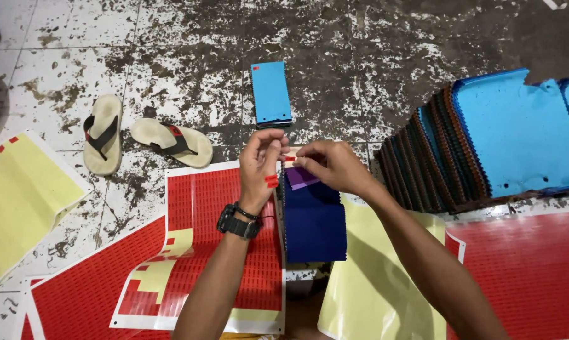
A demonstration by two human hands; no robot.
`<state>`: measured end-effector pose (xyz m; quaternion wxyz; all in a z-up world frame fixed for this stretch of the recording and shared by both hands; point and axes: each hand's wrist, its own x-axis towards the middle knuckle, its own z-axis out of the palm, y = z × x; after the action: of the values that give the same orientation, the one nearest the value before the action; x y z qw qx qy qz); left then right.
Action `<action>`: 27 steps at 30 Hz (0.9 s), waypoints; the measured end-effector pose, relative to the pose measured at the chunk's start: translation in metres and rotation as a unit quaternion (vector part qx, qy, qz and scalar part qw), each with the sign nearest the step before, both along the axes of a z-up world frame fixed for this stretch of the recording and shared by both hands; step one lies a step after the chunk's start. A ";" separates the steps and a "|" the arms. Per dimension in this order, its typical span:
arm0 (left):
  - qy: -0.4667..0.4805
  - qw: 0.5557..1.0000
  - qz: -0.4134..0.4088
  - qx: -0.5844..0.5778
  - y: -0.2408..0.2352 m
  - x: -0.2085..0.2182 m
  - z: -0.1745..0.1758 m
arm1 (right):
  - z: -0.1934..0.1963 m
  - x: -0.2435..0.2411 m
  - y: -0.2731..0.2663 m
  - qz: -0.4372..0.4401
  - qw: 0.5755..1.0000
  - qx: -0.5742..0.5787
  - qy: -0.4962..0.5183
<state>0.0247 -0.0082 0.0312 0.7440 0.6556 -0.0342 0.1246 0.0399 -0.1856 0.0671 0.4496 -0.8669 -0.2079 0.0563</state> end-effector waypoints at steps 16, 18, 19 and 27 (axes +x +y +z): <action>-0.089 0.973 0.082 0.199 0.013 0.002 -0.029 | -0.025 0.012 0.000 0.024 0.997 -0.067 -0.018; -0.105 0.952 0.087 0.274 0.020 0.003 -0.049 | -0.022 0.014 0.006 0.033 0.993 -0.107 -0.035; -0.104 0.952 0.088 0.274 0.023 -0.001 -0.052 | -0.027 0.015 0.005 0.034 0.993 -0.107 -0.034; -0.226 0.787 0.099 0.566 0.031 -0.001 -0.083 | -0.047 0.024 0.004 0.004 0.983 -0.179 -0.032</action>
<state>0.0235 0.0231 -0.0517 0.1946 0.9119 -0.2009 0.3002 0.0637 -0.1820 0.0203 0.2799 -0.9338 -0.2125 0.0670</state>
